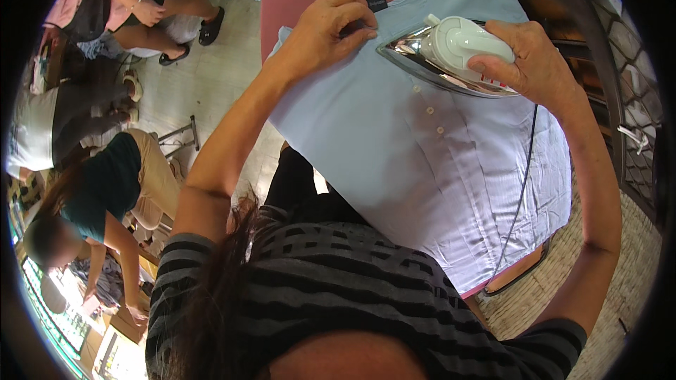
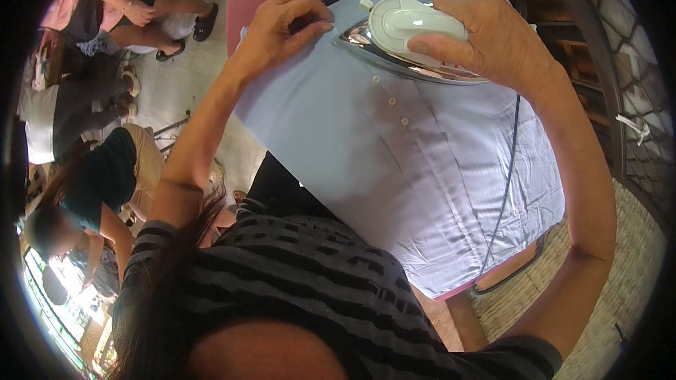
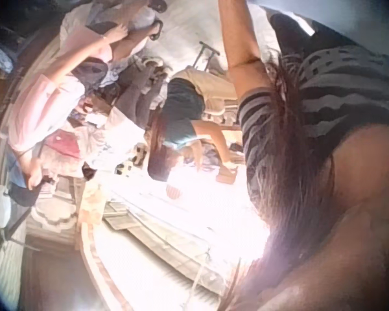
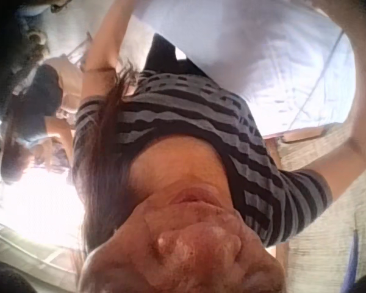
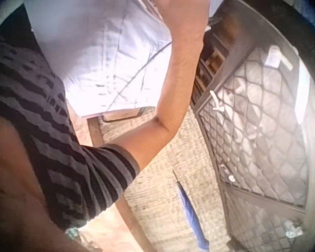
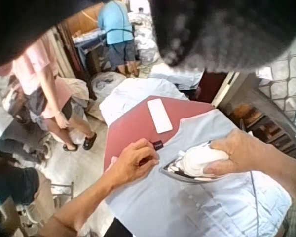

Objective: The person irons a blue collared shirt on a pink ironing board using a steam iron. The person smoothes the fabric by hand, presses the iron along the torso and collar, and then picks up the shirt and moves it off the board.

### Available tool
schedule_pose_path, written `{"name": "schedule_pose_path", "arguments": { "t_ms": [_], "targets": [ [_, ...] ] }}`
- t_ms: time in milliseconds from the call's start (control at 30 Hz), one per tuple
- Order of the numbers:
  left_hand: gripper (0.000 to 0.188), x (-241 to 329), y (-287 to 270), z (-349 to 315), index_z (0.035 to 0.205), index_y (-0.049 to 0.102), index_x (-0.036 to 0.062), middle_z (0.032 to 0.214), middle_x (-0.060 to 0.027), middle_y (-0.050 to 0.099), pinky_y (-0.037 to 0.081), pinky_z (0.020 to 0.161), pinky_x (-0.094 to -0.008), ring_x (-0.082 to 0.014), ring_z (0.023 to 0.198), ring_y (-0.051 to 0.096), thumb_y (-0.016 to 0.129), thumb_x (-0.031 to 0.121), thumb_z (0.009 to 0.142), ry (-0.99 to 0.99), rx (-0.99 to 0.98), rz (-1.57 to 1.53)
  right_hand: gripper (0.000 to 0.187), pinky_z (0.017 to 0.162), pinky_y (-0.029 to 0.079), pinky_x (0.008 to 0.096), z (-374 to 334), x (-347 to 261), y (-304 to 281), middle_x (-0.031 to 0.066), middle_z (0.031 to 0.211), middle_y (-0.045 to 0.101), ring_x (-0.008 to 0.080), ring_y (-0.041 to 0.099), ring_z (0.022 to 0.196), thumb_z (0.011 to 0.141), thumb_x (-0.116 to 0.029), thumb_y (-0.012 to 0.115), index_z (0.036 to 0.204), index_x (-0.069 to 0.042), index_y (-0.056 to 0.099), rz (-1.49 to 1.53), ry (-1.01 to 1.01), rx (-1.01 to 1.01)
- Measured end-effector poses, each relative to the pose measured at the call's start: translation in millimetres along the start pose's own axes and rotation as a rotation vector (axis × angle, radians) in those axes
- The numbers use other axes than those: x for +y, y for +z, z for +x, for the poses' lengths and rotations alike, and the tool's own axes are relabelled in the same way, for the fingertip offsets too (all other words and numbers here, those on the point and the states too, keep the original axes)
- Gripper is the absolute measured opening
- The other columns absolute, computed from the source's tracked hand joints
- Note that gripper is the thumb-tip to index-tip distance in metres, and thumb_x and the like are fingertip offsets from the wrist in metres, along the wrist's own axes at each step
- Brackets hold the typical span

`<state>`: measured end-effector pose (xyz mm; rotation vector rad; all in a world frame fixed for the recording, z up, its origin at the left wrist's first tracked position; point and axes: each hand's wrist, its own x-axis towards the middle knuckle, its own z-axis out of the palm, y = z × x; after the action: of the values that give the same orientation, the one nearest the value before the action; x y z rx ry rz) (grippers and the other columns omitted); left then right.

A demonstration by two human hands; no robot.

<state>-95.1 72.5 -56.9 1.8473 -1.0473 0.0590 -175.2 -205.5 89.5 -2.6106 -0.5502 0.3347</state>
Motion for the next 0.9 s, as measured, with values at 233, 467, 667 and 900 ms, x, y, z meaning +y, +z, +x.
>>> {"name": "schedule_pose_path", "arguments": {
  "t_ms": [233, 467, 667, 900],
  "targets": [
    [0.021, 53, 27, -54, 0.093, 0.071, 0.0103, 0.09, -0.0045, 0.063, 0.05, 0.072, -0.0357, -0.0237, 0.082, 0.06, 0.078, 0.006, 0.075, 0.005, 0.041, 0.178, 0.04, 0.057, 0.05, 0.0312, 7, 7, -9, 0.0114, 0.066, 0.066, 0.0177, 0.064, 0.056, 0.089, -0.04, 0.071, 0.09, 0.0, 0.07, 0.071, 0.043, -0.103],
    [0.02, 54, 37, -60, 0.093, 0.073, 0.011, 0.08, -0.0018, 0.06, 0.045, 0.069, -0.0349, -0.0221, 0.075, 0.057, 0.078, 0.005, 0.075, -0.043, 0.155, 0.22, 0.041, 0.055, 0.049, 0.028, 11, 12, -8, 0.0093, 0.066, 0.066, 0.0155, 0.063, 0.056, 0.09, -0.041, 0.069, 0.091, -0.001, 0.071, 0.094, 0.008, -0.117],
    [0.018, 52, 37, -64, 0.091, 0.074, 0.0112, 0.074, -0.0011, 0.057, 0.042, 0.065, -0.0339, -0.0199, 0.072, 0.055, 0.078, 0.005, 0.074, -0.041, 0.177, 0.191, 0.04, 0.057, 0.048, 0.0297, 15, 10, -7, 0.0102, 0.065, 0.064, 0.0172, 0.061, 0.057, 0.088, -0.04, 0.07, 0.09, 0.0, 0.069, 0.017, -0.084, -0.113],
    [0.019, 51, 36, -66, 0.089, 0.074, 0.0156, 0.064, 0.0037, 0.055, 0.038, 0.062, -0.0327, -0.0162, 0.063, 0.055, 0.078, 0.008, 0.072, 0.02, 0.11, 0.258, 0.041, 0.059, 0.047, 0.0322, 15, 4, -11, 0.0125, 0.066, 0.063, 0.0208, 0.06, 0.058, 0.085, -0.039, 0.072, 0.088, 0.002, 0.068, 0.038, 0.032, -0.173]
  ]
}}
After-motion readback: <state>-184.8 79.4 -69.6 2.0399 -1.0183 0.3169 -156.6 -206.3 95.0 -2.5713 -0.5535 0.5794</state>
